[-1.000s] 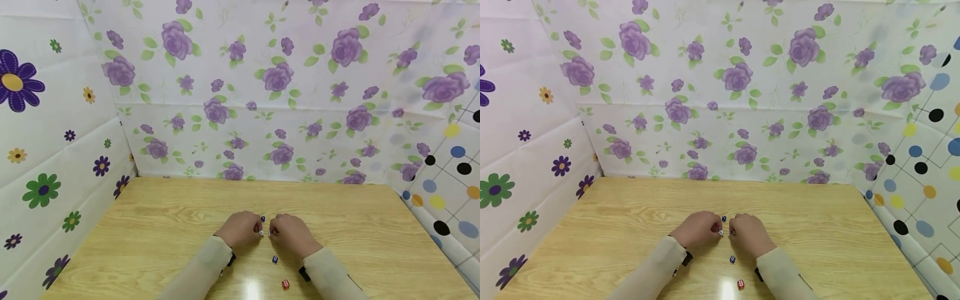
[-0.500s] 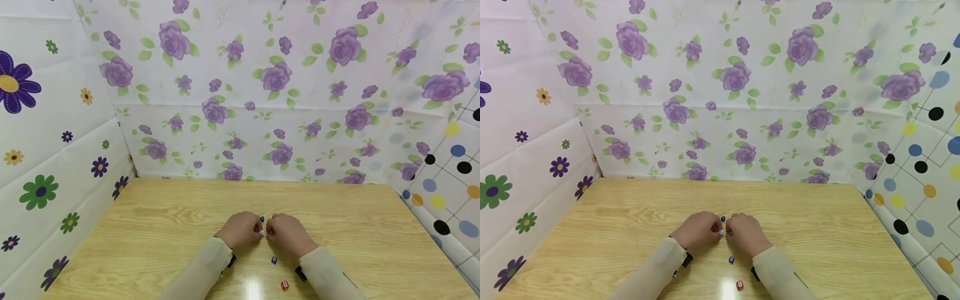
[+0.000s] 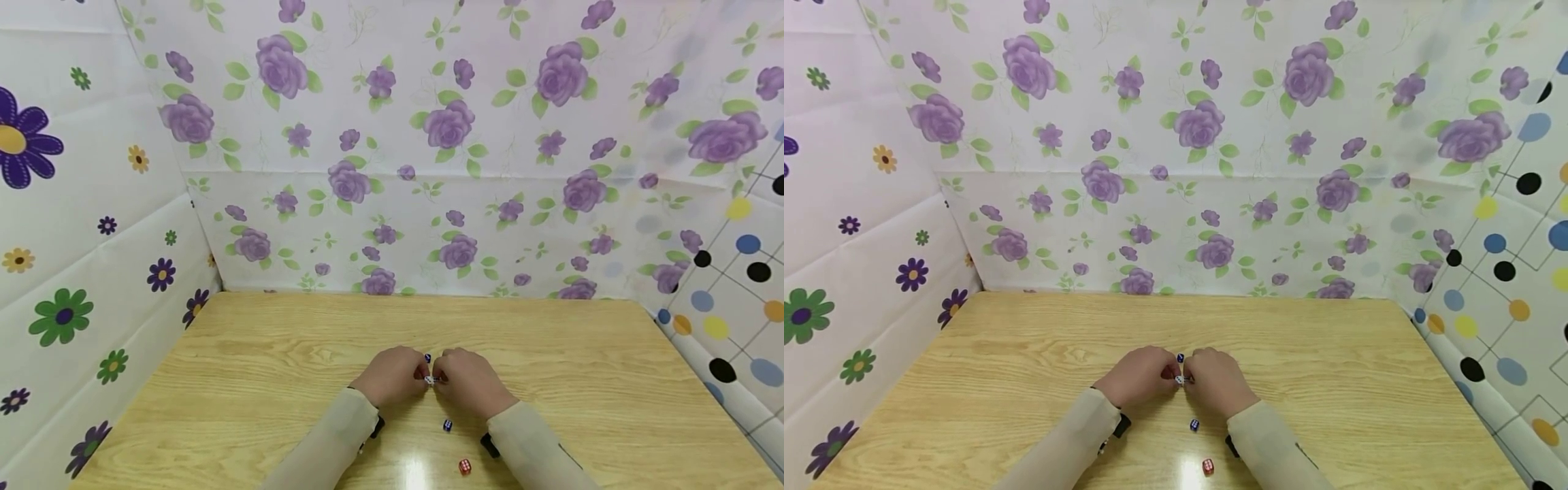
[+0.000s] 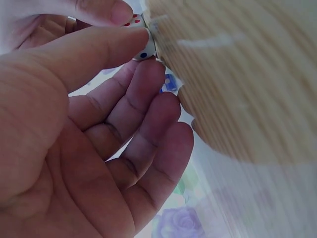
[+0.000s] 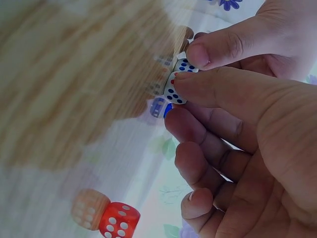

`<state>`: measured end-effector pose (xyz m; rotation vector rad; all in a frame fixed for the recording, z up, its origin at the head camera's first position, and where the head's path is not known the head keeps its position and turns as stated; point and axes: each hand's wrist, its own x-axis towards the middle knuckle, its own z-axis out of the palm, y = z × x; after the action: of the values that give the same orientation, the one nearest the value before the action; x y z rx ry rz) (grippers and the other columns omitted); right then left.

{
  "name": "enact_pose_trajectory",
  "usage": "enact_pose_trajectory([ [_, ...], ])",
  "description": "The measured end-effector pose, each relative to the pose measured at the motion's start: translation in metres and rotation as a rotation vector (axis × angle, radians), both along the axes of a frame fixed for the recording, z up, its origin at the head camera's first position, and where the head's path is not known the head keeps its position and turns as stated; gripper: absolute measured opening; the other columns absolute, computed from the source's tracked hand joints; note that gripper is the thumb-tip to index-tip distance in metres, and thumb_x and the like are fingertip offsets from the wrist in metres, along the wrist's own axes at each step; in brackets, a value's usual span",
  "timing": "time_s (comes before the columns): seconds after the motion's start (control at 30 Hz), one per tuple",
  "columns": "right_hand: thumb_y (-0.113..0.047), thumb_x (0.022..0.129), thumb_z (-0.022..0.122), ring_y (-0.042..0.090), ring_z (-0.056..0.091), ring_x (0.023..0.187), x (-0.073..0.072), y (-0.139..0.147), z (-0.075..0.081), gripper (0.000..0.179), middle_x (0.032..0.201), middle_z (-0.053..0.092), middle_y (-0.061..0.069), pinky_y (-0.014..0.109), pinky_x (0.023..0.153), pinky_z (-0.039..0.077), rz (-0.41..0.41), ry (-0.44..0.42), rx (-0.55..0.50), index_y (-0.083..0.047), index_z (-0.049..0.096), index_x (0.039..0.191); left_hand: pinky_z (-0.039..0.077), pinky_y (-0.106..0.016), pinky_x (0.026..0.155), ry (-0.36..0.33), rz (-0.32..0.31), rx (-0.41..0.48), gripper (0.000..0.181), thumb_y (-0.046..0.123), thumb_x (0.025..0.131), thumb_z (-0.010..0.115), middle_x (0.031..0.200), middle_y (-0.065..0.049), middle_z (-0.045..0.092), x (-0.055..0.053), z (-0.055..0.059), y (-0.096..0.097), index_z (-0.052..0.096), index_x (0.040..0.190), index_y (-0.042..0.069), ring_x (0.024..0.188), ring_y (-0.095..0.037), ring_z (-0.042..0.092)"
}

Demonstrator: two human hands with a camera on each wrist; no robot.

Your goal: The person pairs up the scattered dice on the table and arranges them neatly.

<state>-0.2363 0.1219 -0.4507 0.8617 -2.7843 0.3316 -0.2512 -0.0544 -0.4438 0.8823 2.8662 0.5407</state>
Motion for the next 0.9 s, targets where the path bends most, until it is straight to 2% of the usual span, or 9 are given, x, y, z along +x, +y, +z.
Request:
enact_pose_trajectory([
  [0.43, -0.018, 0.078, 0.076, 0.008, 0.053, 0.069, 0.001, 0.002, 0.000, 0.005, 0.074, 0.058, -0.008, 0.024, 0.060, 0.046, 0.012, -0.037, -0.007, -0.017, 0.071, 0.076, 0.049, -0.023, 0.069, 0.013, -0.022, 0.023, 0.011, 0.024, 0.083, 0.072, 0.084, 0.011, 0.066, 0.001, -0.002, 0.000, 0.073, 0.093, 0.018, 0.073, -0.002, 0.058],
  [0.53, -0.022, 0.077, 0.076, 0.011, 0.051, 0.072, 0.000, 0.005, 0.005, 0.011, 0.078, 0.059, -0.005, 0.026, 0.063, 0.047, 0.017, -0.044, -0.008, -0.014, 0.072, 0.082, 0.049, -0.023, 0.070, 0.008, -0.027, 0.020, 0.012, 0.024, 0.084, 0.072, 0.086, 0.011, 0.067, 0.001, -0.002, -0.001, 0.073, 0.094, 0.018, 0.075, -0.002, 0.059],
  [0.7, -0.028, 0.078, 0.075, 0.014, 0.051, 0.079, 0.000, 0.019, 0.021, 0.024, 0.087, 0.060, -0.001, 0.031, 0.072, 0.048, -0.069, -0.004, -0.030, -0.010, 0.071, 0.094, 0.049, -0.025, 0.070, -0.020, -0.008, 0.051, 0.016, 0.017, 0.085, 0.067, 0.089, 0.009, 0.065, -0.002, 0.004, -0.008, 0.070, 0.101, 0.016, 0.075, -0.004, 0.057],
  [0.8, -0.029, 0.080, 0.074, 0.012, 0.050, 0.079, 0.002, 0.030, 0.030, 0.023, 0.086, 0.059, -0.003, 0.030, 0.070, 0.047, -0.113, 0.002, -0.057, -0.012, 0.069, 0.095, 0.046, -0.025, 0.066, -0.013, 0.021, 0.071, 0.017, 0.019, 0.089, 0.064, 0.084, 0.010, 0.060, -0.005, 0.009, -0.016, 0.067, 0.105, 0.016, 0.070, -0.004, 0.053],
  [0.9, -0.028, 0.082, 0.072, 0.009, 0.050, 0.077, 0.007, 0.039, 0.033, 0.020, 0.086, 0.059, -0.005, 0.029, 0.067, 0.046, -0.129, -0.016, -0.087, -0.014, 0.068, 0.096, 0.045, -0.025, 0.063, 0.022, 0.035, 0.084, 0.018, 0.021, 0.091, 0.063, 0.082, 0.011, 0.056, -0.008, 0.013, -0.024, 0.064, 0.108, 0.016, 0.069, -0.005, 0.051],
])
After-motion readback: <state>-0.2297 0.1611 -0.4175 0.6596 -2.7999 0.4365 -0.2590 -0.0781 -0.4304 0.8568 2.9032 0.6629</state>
